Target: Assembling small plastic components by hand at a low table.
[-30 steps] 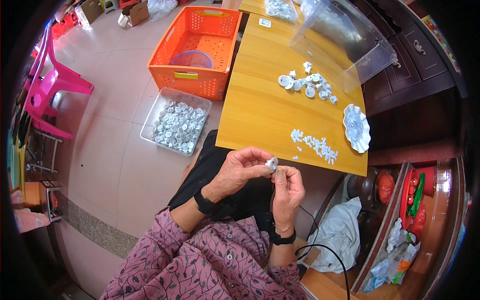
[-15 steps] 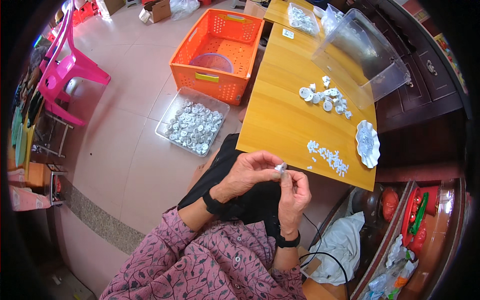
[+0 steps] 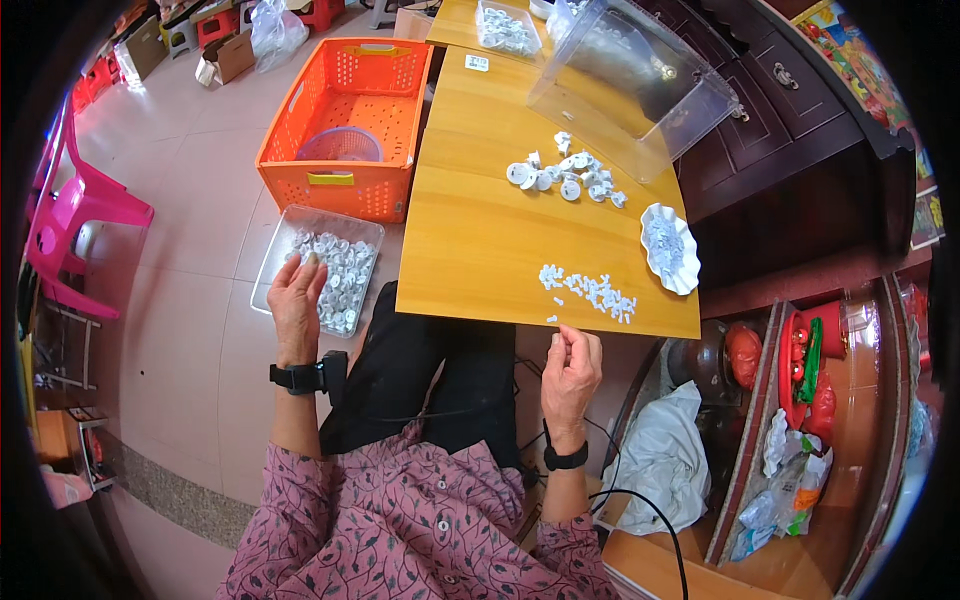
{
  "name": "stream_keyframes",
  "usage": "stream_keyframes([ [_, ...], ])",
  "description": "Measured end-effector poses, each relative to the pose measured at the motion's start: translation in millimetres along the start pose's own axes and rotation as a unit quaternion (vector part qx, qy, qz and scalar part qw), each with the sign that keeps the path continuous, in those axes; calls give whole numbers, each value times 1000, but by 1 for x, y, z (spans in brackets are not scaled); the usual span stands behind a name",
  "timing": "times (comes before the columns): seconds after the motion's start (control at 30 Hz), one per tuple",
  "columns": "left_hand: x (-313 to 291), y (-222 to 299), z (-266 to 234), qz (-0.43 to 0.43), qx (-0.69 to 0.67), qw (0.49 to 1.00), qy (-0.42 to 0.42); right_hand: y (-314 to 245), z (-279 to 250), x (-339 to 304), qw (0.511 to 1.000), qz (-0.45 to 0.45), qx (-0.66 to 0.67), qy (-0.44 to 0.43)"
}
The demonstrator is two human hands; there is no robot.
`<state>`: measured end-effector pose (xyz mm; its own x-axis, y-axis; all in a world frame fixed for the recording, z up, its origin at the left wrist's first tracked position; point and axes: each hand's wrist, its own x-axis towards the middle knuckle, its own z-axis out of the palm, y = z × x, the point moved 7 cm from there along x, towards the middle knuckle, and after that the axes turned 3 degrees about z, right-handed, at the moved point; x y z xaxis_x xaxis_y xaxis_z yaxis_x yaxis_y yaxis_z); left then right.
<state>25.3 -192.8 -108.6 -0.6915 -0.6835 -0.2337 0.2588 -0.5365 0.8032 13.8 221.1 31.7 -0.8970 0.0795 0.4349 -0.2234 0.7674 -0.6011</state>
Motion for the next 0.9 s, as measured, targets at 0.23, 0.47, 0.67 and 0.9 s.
stream_keyframes([
  [0.23,-31,10,46,31,77,994,-66,-1,7,6,993,-87,-83,-1],
  [0.47,-98,-8,169,1,227,925,-306,5,9,8,990,-105,-98,-10],
  [0.67,-89,-10,262,163,416,811,-378,6,12,14,990,-126,-67,-8],
  [0.9,-42,-43,352,304,496,710,-397,17,17,24,995,-92,-31,7],
])
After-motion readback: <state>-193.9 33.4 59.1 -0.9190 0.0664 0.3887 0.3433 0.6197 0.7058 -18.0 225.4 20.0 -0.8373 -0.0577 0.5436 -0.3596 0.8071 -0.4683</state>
